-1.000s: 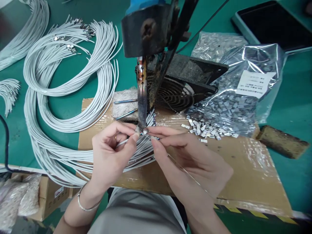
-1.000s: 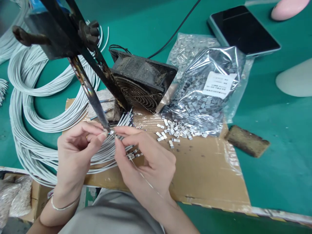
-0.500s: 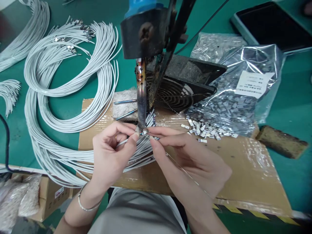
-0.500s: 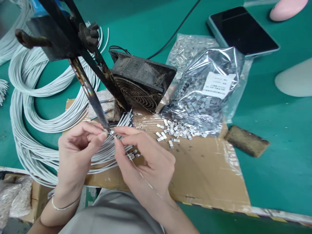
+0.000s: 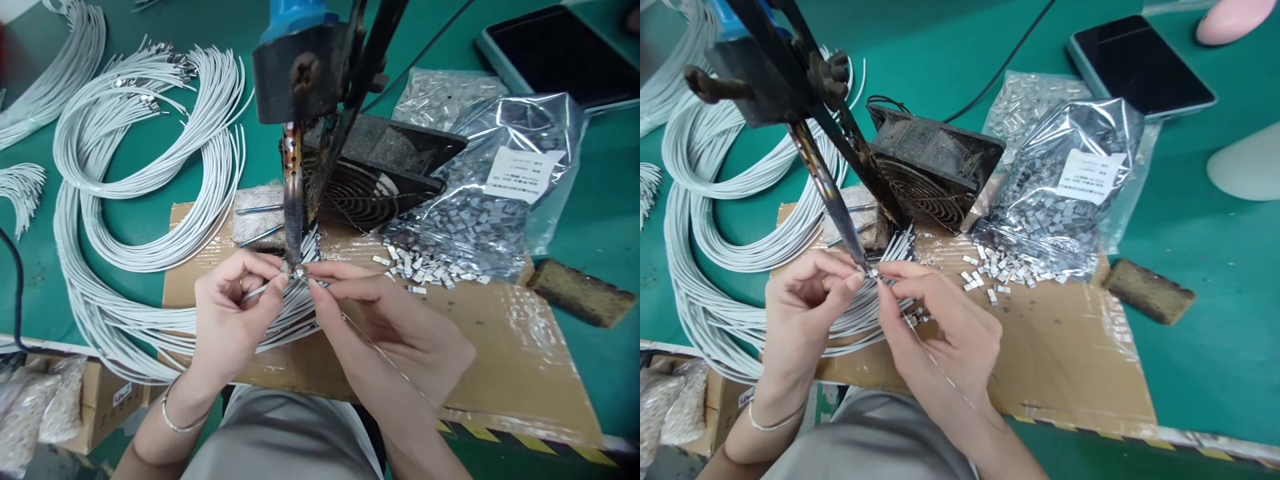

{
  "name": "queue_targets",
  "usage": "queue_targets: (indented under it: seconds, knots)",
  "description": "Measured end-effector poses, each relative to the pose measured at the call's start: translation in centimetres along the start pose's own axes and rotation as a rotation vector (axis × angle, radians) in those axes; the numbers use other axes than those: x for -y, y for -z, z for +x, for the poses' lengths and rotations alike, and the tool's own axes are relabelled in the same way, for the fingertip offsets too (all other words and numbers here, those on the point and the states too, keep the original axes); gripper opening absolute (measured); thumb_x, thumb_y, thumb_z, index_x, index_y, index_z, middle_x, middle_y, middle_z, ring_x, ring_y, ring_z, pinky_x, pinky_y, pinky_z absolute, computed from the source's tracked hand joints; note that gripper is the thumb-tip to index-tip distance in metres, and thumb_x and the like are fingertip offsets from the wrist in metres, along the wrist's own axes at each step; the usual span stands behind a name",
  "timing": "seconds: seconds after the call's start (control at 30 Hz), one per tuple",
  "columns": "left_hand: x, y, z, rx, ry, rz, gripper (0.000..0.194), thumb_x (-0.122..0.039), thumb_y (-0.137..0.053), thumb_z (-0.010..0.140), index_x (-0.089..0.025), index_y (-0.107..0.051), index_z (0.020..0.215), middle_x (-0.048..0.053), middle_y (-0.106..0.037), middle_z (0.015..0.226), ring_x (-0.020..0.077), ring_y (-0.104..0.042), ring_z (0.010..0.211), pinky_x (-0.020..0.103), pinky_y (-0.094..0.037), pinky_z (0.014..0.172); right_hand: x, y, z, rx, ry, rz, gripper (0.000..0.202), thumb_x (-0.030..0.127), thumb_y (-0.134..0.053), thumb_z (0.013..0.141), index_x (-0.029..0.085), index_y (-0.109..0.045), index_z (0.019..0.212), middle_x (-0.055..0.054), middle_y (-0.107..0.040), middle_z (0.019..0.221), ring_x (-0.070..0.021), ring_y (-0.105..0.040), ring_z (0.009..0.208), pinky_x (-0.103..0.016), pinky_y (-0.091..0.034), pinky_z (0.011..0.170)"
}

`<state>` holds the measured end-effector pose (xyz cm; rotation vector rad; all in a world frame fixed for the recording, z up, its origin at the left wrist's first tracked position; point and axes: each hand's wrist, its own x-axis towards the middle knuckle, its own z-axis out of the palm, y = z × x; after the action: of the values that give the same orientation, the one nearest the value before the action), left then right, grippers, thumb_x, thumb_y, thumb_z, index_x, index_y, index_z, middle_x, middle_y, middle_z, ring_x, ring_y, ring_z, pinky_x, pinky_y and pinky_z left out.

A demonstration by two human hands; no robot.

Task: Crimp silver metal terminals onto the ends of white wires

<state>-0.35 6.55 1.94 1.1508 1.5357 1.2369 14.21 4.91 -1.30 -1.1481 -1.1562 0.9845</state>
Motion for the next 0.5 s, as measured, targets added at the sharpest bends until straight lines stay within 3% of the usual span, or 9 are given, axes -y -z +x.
queue_targets:
  seconds: [0.33,0.5]
  knots:
    - [0.23,0.23,-0.14,0.016,-0.051,-0.014,0.013,-0.011,-0.083,0.087,-0.017,-0.078,0.076,0.005,-0.079,0.088,0.0041,-0.042,0.048,0.019,-0.029,0.042,0.2,0.08,0.19,0.016,0.062,-0.04,0.025,0.003,-0.077,0.093,0.028,-0.077,0.096,0.001,-0.084,0.109,-0.0194,-0.081,0.099,-0.032,-0.063,0.087]
    - [0.44,0.26,-0.06,0.017,-0.074,-0.031,0.015,-0.005,-0.085,0.082,-0.017,-0.079,0.077,0.004,-0.079,0.086,0.0039,-0.044,0.049,0.018,-0.03,0.043,0.13,-0.06,0.27,-0.009,0.119,-0.07,0.025,0.003,-0.077,0.094,0.027,-0.078,0.098,0.002,-0.084,0.108,-0.0164,-0.08,0.097,-0.029,-0.065,0.087]
